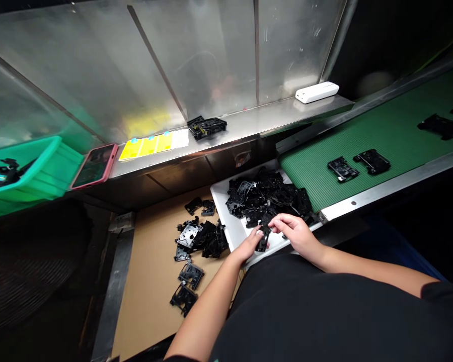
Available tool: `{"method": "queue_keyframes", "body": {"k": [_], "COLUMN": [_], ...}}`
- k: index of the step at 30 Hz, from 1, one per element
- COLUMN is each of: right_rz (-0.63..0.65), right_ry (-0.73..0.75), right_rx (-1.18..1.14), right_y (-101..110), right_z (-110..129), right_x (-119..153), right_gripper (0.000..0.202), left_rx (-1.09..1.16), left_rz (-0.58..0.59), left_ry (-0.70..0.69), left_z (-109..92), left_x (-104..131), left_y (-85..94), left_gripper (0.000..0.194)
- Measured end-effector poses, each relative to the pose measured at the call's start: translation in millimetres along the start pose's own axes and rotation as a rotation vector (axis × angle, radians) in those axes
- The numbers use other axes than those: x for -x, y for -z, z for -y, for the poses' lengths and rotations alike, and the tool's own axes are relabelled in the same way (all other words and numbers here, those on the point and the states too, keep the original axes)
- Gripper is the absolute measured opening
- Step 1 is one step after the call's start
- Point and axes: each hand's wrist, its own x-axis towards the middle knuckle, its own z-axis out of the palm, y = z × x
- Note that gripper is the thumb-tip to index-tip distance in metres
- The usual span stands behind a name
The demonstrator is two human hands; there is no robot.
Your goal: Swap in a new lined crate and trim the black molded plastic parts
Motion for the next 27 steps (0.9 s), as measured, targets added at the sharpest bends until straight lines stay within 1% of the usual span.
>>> {"method": "queue_keyframes", "body": {"k": [4,5,7,10,13,16,19,23,27], "right_rz": [0.010,0.018,0.034,0.068,0.082,0.055,0.043,0.052,0.065], "right_ry": [0.089,0.118,0.171,0.215,0.209,0.225,0.232,0.196,0.206], "right_rx": [0.046,0.062,0.086,0.056,-0.005,0.036,0.095,0.056,0.043], "right_y": [-1,-2,-7,-16,-22,-22,-21,-20,-20], "right_z": [11,14,20,30,37,41,42,42,43], "right_x": [2,2,2,2,2,2,3,5,6], "right_gripper": [0.024,0.024,0.023,0.023,0.023,0.026,0.028,0.029,0.026], "left_rx": [0.665,0.792,0.907,0.950,0.942,0.917,0.894,0.889,0.880], "left_rz": [-0.067,-0.084,-0.114,-0.124,-0.128,-0.139,-0.131,-0.100,-0.107], "left_ry": [-0.040,-0.044,-0.056,-0.049,-0.020,-0.008,-0.033,-0.053,-0.043], "left_z": [-31,-40,-54,-69,-77,-79,-80,-81,-83], "left_x": [38,47,61,75,81,83,85,88,89], "left_y": [-6.7,-8.8,-13.9,-22.3,-28.5,-31.4,-32.7,-34.2,-35.4], "left_gripper": [0.064,0.062,0.058,0.055,0.054,0.057,0.057,0.056,0.054]}}
